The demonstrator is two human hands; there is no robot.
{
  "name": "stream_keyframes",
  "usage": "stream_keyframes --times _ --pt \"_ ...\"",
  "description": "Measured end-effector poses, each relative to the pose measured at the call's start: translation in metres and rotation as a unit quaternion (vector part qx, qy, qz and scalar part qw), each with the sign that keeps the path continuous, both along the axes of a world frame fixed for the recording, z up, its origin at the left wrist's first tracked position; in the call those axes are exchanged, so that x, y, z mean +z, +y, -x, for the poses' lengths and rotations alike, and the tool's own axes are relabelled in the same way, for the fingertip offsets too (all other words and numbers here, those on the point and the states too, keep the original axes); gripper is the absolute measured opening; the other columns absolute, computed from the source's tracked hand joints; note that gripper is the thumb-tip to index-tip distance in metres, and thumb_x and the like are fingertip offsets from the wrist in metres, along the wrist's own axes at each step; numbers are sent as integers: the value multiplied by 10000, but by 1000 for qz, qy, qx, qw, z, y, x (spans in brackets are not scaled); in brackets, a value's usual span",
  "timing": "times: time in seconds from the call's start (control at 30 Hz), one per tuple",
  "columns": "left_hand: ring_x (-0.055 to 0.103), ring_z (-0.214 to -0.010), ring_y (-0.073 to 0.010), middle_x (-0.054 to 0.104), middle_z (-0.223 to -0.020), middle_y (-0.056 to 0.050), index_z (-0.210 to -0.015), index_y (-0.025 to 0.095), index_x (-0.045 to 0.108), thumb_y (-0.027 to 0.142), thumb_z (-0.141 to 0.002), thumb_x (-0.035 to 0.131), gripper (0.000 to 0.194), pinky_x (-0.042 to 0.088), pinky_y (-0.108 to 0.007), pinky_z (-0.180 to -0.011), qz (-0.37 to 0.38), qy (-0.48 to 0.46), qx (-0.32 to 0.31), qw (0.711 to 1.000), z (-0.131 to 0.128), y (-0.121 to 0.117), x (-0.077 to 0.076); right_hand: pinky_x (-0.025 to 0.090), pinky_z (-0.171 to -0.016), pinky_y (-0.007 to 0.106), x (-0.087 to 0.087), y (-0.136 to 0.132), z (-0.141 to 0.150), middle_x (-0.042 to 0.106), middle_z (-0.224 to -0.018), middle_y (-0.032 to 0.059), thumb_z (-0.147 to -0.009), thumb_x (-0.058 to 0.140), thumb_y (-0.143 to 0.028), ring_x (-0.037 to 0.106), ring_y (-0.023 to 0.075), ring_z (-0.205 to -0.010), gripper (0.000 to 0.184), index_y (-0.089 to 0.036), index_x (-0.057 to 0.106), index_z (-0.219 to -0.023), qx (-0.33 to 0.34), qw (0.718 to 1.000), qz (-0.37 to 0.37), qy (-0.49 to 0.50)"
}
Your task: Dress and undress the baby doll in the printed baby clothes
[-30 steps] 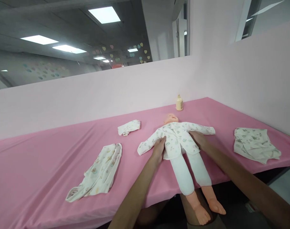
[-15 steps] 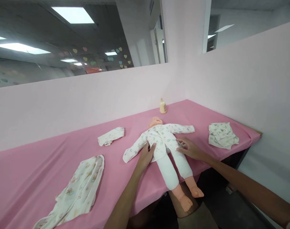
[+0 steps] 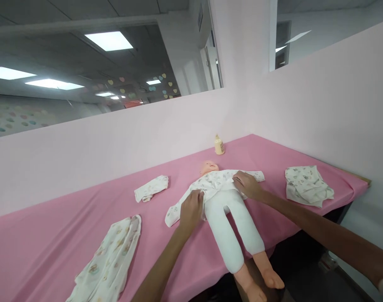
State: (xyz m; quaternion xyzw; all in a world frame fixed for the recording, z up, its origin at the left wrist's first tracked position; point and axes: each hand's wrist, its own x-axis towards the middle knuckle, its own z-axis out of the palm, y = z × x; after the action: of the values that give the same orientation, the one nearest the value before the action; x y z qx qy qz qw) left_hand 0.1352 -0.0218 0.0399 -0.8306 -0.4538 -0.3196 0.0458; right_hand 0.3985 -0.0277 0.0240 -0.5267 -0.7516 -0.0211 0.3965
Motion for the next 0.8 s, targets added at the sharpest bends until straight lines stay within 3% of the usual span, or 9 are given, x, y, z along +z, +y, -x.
stream_keyframes --times 0.17,0.27,0.37,0.5,0.6,0.7,0.8 --pt "595 -693 -199 662 -807 -48 -873 203 537 349 -978 287 308 389 -286 -606 70 -30 97 992 -7 54 16 414 -735 276 2 63 8 657 -898 38 -954 396 -284 580 150 -802 236 -182 583 -852 -74 992 30 97" --pt "613 -733 -215 682 -839 -59 -901 200 545 351 -986 279 318 368 -286 -608 77 29 121 989 -10 75 13 411 -769 289 -4 84 13 651 -897 45 -958 413 -289 574 165 -824 230 -184 581 -842 -76 993 24 88" --pt "624 -791 -228 690 -875 -74 -963 192 569 360 -992 284 332 370 -291 -621 53 82 141 985 -10 80 5 397 -842 345 -12 89 12 636 -931 90 -956 446 -327 554 217 -894 245 -178 594 -830 -92 995 15 35" --pt "623 -911 -244 680 -982 -94 -1080 189 575 362 -993 304 332 409 -304 -686 6 98 151 984 -4 75 -5 394 -884 395 -20 80 3 611 -1031 133 -949 472 -355 534 264 -959 241 -161 616 -947 -136 989 7 -49" --pt "620 -902 -244 662 -1016 -102 -1108 190 576 353 -988 310 334 413 -307 -677 -2 97 148 984 3 71 -9 414 -890 371 -20 63 -11 608 -1046 93 -924 523 -371 547 237 -966 209 -189 605 -986 -136 991 19 -2" --pt "625 -846 -230 664 -979 -88 -1123 185 550 363 -967 337 319 411 -300 -652 39 57 148 987 7 66 -8 415 -891 346 -20 34 -36 607 -1020 62 -936 492 -404 554 208 -964 235 -198 603 -944 -150 989 17 9" --pt "620 -755 -212 657 -867 -42 -1087 190 512 417 -933 363 312 416 -290 -628 99 -16 149 984 8 62 -3 390 -919 371 -19 -4 -76 599 -1061 98 -961 421 -423 537 226 -982 320 -167 613 -973 -240 968 12 -67"
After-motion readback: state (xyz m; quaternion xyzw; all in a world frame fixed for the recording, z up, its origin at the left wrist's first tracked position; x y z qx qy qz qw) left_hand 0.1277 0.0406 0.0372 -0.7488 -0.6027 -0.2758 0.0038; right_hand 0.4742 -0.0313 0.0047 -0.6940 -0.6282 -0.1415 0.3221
